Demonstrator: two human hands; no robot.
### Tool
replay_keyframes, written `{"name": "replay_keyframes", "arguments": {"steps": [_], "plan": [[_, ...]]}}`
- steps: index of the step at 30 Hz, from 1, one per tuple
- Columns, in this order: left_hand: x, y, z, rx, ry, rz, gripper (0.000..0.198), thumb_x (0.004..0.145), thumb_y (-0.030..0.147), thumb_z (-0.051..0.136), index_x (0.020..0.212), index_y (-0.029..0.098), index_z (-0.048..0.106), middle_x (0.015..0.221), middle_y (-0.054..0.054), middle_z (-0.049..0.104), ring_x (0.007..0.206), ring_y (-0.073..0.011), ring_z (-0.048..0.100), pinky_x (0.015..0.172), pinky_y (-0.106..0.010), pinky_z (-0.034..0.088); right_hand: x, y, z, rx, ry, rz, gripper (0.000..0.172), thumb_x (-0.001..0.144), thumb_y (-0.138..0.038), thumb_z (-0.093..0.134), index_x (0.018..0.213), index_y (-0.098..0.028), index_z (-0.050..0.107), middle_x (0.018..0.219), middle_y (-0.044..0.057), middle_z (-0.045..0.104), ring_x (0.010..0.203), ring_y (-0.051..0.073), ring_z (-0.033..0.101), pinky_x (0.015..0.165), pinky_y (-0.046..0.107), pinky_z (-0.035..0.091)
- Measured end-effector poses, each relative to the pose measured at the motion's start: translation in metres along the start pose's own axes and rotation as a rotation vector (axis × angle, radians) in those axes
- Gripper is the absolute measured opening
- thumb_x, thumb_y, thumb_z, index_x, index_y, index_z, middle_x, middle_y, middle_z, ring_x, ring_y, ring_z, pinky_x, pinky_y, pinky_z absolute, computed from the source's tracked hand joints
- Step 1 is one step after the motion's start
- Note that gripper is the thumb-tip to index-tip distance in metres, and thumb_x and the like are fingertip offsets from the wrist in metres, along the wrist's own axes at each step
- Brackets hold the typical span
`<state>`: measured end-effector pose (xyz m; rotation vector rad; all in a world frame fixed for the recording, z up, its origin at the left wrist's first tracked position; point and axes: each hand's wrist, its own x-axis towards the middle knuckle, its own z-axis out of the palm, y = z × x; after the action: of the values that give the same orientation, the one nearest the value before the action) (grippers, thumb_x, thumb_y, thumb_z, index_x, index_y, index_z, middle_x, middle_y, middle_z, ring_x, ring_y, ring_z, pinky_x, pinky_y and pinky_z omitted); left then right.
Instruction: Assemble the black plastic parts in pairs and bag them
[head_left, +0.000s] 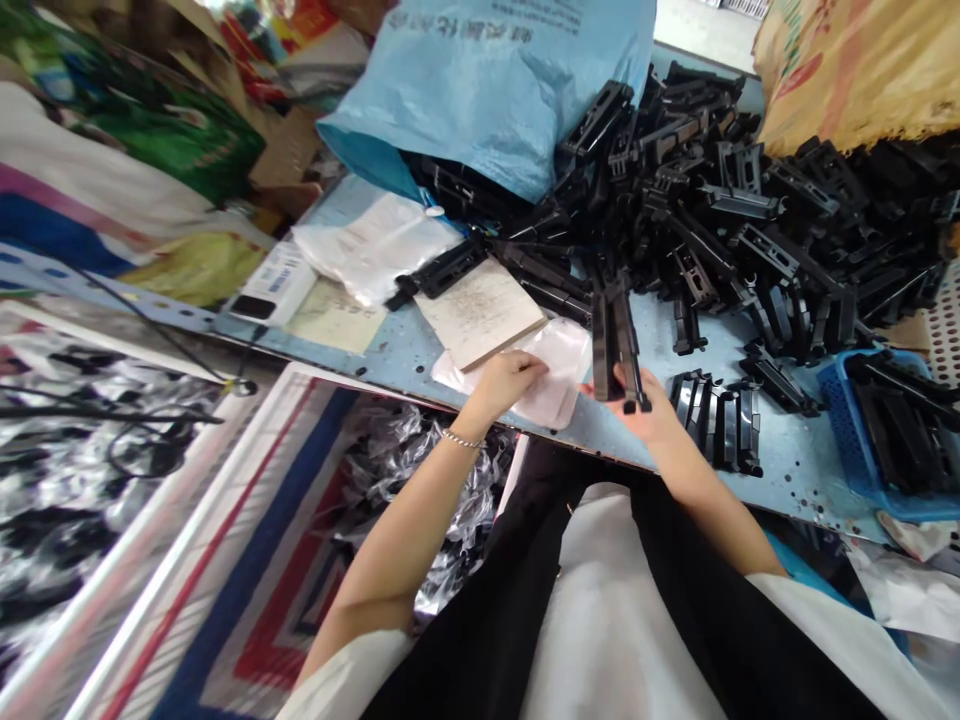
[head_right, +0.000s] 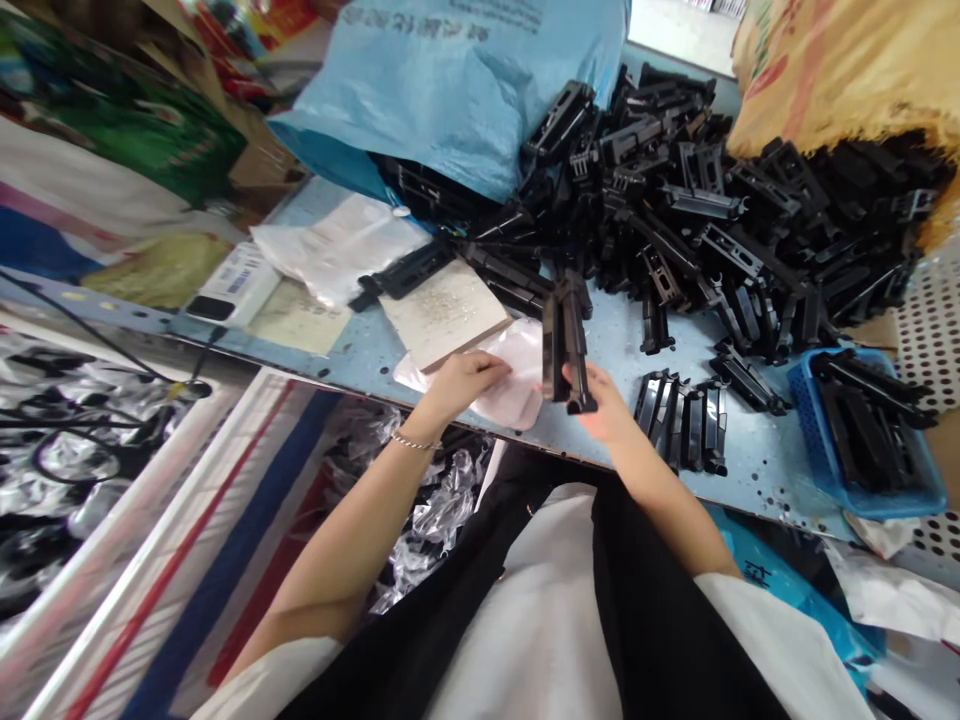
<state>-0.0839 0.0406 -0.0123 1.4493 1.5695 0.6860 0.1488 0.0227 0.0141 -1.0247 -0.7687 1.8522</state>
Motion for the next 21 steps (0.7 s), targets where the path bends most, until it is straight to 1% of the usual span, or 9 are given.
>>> {"name": "replay_keyframes", "arguments": {"steps": [2, 4, 6, 8, 10, 13, 16, 19, 21], "plan": [[-0.003, 0.003, 0.003, 0.055, 0.060, 0.030, 0.010, 0.079, 0.022, 0.065, 0.081, 0.017, 0.074, 0.076, -0.003, 0.073, 0.069, -0.0172, 0.065, 0.067, -0.029, 0.051, 0.024, 0.012, 0.017, 0.192, 0.001, -0.005, 0.024, 0.075, -0.043, 0.076, 0.077, -0.025, 0.060, 0.080, -0.001, 0.068, 0.082, 0.020, 0.066, 0.085, 0.045, 0.057], [-0.010, 0.005, 0.004, 0.118, 0.147, 0.112, 0.014, 0.082, 0.015, 0.060, 0.088, 0.016, 0.073, 0.086, -0.006, 0.075, 0.077, -0.0195, 0.068, 0.074, -0.032, 0.055, 0.041, 0.023, 0.026, 0.236, 0.035, 0.009, 0.022, 0.072, -0.036, 0.078, 0.076, -0.025, 0.060, 0.076, -0.002, 0.067, 0.079, 0.019, 0.065, 0.085, 0.043, 0.057], [-0.017, 0.004, 0.002, 0.256, 0.215, 0.274, 0.022, 0.086, 0.008, 0.052, 0.091, 0.016, 0.072, 0.101, -0.011, 0.075, 0.094, -0.0240, 0.069, 0.087, -0.039, 0.057, 0.043, 0.031, 0.023, 0.200, 0.077, 0.021, 0.021, 0.070, -0.031, 0.081, 0.075, -0.024, 0.062, 0.071, -0.003, 0.065, 0.074, 0.018, 0.064, 0.078, 0.036, 0.057], [-0.021, 0.001, -0.002, 0.427, 0.230, 0.415, 0.032, 0.088, 0.003, 0.045, 0.095, 0.015, 0.073, 0.118, -0.016, 0.072, 0.110, -0.0287, 0.066, 0.098, -0.048, 0.055, 0.030, 0.035, 0.012, 0.177, 0.047, 0.055, 0.019, 0.072, -0.030, 0.081, 0.078, -0.023, 0.064, 0.071, -0.002, 0.065, 0.070, 0.017, 0.063, 0.069, 0.032, 0.056], [-0.020, -0.003, -0.006, 0.500, 0.216, 0.462, 0.039, 0.088, 0.001, 0.041, 0.108, 0.013, 0.072, 0.127, -0.018, 0.068, 0.116, -0.0299, 0.064, 0.103, -0.051, 0.054, 0.006, 0.037, -0.003, 0.195, -0.072, 0.184, 0.020, 0.075, -0.033, 0.080, 0.081, -0.022, 0.064, 0.074, 0.000, 0.066, 0.066, 0.016, 0.062, 0.059, 0.029, 0.054], [-0.017, -0.005, -0.010, 0.415, 0.185, 0.485, 0.048, 0.088, 0.002, 0.043, 0.131, 0.012, 0.063, 0.138, -0.018, 0.062, 0.126, -0.0273, 0.062, 0.108, -0.046, 0.054, -0.025, 0.040, -0.017, 0.255, -0.241, 0.432, 0.022, 0.079, -0.033, 0.077, 0.089, -0.019, 0.064, 0.076, 0.003, 0.067, 0.058, 0.012, 0.055, 0.043, 0.021, 0.043], [-0.030, 0.001, -0.005, 0.315, 0.155, 0.547, 0.056, 0.092, 0.004, 0.042, 0.146, 0.015, 0.052, 0.147, -0.016, 0.056, 0.138, -0.0262, 0.054, 0.116, -0.046, 0.047, -0.028, 0.047, -0.017, 0.333, -0.309, 0.587, 0.022, 0.089, -0.033, 0.066, 0.097, -0.013, 0.063, 0.071, 0.001, 0.063, 0.048, 0.006, 0.039, 0.035, 0.013, 0.027], [-0.059, 0.013, 0.009, 0.235, 0.059, 0.667, 0.063, 0.095, 0.003, 0.038, 0.156, 0.021, 0.039, 0.151, -0.015, 0.052, 0.142, -0.0243, 0.049, 0.119, -0.045, 0.044, -0.011, 0.053, -0.008, 0.265, -0.276, 0.533, 0.022, 0.092, -0.036, 0.060, 0.093, -0.014, 0.061, 0.063, -0.004, 0.053, 0.042, 0.004, 0.022, 0.032, 0.013, 0.017], [-0.079, 0.022, 0.023, 0.194, -0.042, 0.730, 0.068, 0.096, 0.002, 0.036, 0.160, 0.024, 0.030, 0.154, -0.014, 0.049, 0.145, -0.0231, 0.047, 0.119, -0.044, 0.045, -0.003, 0.054, 0.000, 0.137, -0.181, 0.400, 0.018, 0.088, -0.035, 0.064, 0.083, -0.017, 0.059, 0.058, -0.007, 0.047, 0.042, 0.005, 0.023, 0.034, 0.014, 0.021]]}}
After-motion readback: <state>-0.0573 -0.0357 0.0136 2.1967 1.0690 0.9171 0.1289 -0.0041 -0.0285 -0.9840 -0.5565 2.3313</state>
